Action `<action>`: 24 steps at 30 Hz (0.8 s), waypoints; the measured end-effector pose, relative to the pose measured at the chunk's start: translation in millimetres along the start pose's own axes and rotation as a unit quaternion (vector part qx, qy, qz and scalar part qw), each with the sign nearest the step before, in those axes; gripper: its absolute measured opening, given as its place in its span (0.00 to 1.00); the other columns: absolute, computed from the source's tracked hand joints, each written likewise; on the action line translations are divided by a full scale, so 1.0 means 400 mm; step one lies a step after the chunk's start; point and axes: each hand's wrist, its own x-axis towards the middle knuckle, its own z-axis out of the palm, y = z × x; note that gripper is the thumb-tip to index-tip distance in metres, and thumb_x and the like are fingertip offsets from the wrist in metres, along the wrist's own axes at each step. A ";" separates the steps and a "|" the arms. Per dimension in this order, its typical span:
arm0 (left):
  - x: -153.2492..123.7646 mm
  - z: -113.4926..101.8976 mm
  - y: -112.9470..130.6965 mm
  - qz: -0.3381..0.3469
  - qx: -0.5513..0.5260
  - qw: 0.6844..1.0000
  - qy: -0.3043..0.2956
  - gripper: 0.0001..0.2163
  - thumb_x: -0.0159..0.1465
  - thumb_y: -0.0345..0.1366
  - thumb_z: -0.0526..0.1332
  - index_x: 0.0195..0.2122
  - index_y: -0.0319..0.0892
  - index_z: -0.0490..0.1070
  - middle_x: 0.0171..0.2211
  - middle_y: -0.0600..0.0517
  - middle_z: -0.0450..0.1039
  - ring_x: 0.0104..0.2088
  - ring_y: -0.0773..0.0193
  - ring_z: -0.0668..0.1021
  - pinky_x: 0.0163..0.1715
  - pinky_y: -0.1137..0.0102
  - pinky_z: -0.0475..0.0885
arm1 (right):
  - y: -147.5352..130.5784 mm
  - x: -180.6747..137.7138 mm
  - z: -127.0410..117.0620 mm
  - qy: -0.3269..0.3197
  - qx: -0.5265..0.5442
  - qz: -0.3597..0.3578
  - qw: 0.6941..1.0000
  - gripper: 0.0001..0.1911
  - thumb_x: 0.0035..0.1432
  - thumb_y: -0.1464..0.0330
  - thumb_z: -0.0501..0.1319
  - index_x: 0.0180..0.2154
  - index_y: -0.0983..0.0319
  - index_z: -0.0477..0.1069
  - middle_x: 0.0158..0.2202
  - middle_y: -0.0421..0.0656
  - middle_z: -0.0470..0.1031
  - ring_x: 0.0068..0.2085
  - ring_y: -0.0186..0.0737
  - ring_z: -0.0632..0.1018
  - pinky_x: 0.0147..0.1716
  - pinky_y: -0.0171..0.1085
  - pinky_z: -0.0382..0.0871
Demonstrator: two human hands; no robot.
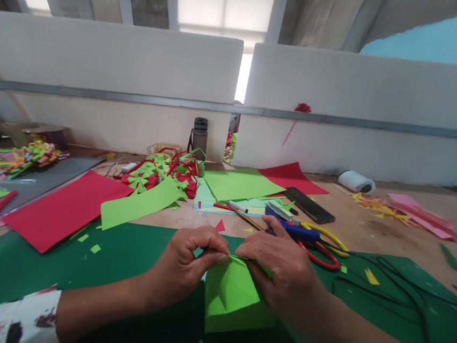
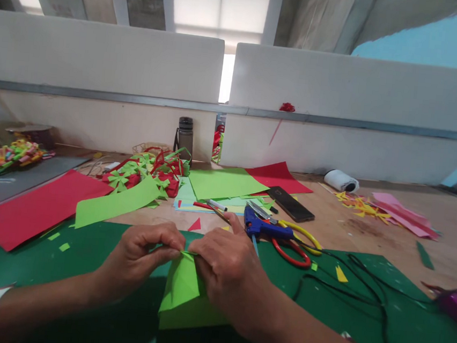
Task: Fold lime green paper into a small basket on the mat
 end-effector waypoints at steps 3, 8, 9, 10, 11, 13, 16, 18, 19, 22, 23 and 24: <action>0.001 0.001 -0.004 -0.002 0.012 1.000 -0.003 0.04 0.61 0.29 0.60 0.29 0.38 0.72 0.26 0.52 0.71 0.28 0.66 0.71 0.30 0.73 0.65 | -0.004 0.000 -0.001 -0.003 -0.002 -0.005 1.000 0.09 0.59 0.76 0.53 0.31 0.60 0.70 0.27 0.39 0.78 0.27 0.34 0.76 0.55 0.47 0.55; 0.000 0.002 -0.005 0.007 -0.002 1.000 -0.013 0.04 0.59 0.28 0.62 0.28 0.38 0.73 0.26 0.52 0.73 0.28 0.67 0.73 0.31 0.73 0.66 | -0.006 -0.002 -0.001 -0.021 0.011 0.001 1.000 0.09 0.60 0.75 0.53 0.31 0.62 0.70 0.26 0.40 0.77 0.28 0.34 0.76 0.55 0.47 0.53; 0.000 0.002 -0.004 0.011 -0.006 1.000 -0.013 0.04 0.59 0.28 0.62 0.28 0.38 0.73 0.26 0.52 0.73 0.28 0.67 0.73 0.32 0.73 0.66 | -0.004 -0.003 -0.002 -0.022 0.015 0.002 1.000 0.09 0.60 0.75 0.54 0.31 0.61 0.70 0.26 0.40 0.77 0.28 0.34 0.76 0.55 0.47 0.54; 0.000 0.002 -0.004 0.014 -0.008 1.000 -0.013 0.04 0.59 0.28 0.62 0.28 0.38 0.73 0.26 0.51 0.73 0.28 0.67 0.73 0.32 0.73 0.66 | -0.003 -0.003 -0.004 -0.022 0.020 0.002 1.000 0.09 0.60 0.75 0.54 0.31 0.61 0.70 0.26 0.39 0.78 0.28 0.34 0.77 0.55 0.47 0.55; 0.001 0.002 -0.004 0.014 -0.009 1.000 -0.012 0.04 0.60 0.29 0.62 0.28 0.38 0.73 0.27 0.51 0.73 0.28 0.66 0.73 0.32 0.73 0.66 | -0.001 -0.003 -0.007 -0.028 0.028 0.006 0.999 0.08 0.60 0.75 0.54 0.32 0.61 0.70 0.27 0.39 0.78 0.29 0.35 0.77 0.55 0.47 0.55; 0.002 0.002 -0.003 0.011 -0.007 1.000 -0.010 0.04 0.60 0.29 0.61 0.28 0.38 0.73 0.27 0.51 0.73 0.28 0.66 0.73 0.32 0.72 0.66 | 0.000 -0.001 -0.015 -0.052 0.050 0.022 0.997 0.08 0.60 0.76 0.54 0.34 0.60 0.70 0.30 0.38 0.79 0.32 0.34 0.78 0.55 0.46 0.56; 0.002 0.003 0.000 -0.001 -0.006 1.000 -0.009 0.04 0.59 0.29 0.61 0.27 0.38 0.72 0.26 0.52 0.72 0.28 0.66 0.72 0.31 0.72 0.65 | -0.005 0.005 -0.031 -0.096 0.086 0.086 0.988 0.08 0.60 0.75 0.55 0.35 0.59 0.71 0.32 0.36 0.79 0.34 0.33 0.78 0.56 0.45 0.56; 0.000 0.003 0.001 -0.014 -0.009 1.000 -0.012 0.05 0.59 0.30 0.60 0.27 0.38 0.72 0.26 0.52 0.72 0.27 0.66 0.71 0.30 0.73 0.65 | -0.013 0.010 -0.039 -0.108 0.100 0.125 0.981 0.08 0.60 0.74 0.55 0.34 0.58 0.72 0.31 0.35 0.79 0.33 0.33 0.78 0.57 0.47 0.56; -0.001 0.003 0.001 -0.021 -0.012 1.000 -0.014 0.05 0.59 0.30 0.60 0.26 0.38 0.72 0.25 0.52 0.72 0.27 0.67 0.71 0.30 0.73 0.65 | -0.017 0.013 -0.042 -0.112 0.103 0.134 0.979 0.09 0.59 0.74 0.56 0.33 0.57 0.72 0.31 0.35 0.79 0.32 0.33 0.78 0.57 0.47 0.56; -0.003 0.004 0.000 -0.047 -0.031 0.998 -0.020 0.06 0.60 0.31 0.60 0.26 0.38 0.72 0.25 0.53 0.70 0.27 0.68 0.70 0.29 0.74 0.64 | -0.025 0.020 -0.046 -0.116 0.096 0.142 0.978 0.09 0.58 0.74 0.57 0.30 0.57 0.73 0.29 0.34 0.79 0.29 0.34 0.77 0.55 0.47 0.61; -0.003 0.004 -0.001 -0.056 -0.041 0.997 -0.023 0.06 0.59 0.32 0.60 0.26 0.38 0.72 0.24 0.53 0.70 0.26 0.68 0.69 0.28 0.74 0.64 | -0.027 0.022 -0.047 -0.113 0.093 0.147 0.978 0.08 0.57 0.74 0.58 0.29 0.57 0.73 0.28 0.34 0.79 0.29 0.34 0.77 0.53 0.46 0.63; -0.002 0.005 -0.001 -0.064 -0.050 0.996 -0.024 0.06 0.59 0.32 0.60 0.26 0.38 0.72 0.24 0.54 0.70 0.26 0.68 0.69 0.28 0.75 0.63 | -0.028 0.023 -0.047 -0.110 0.091 0.154 0.978 0.08 0.56 0.74 0.58 0.29 0.57 0.73 0.28 0.33 0.78 0.29 0.35 0.77 0.52 0.45 0.65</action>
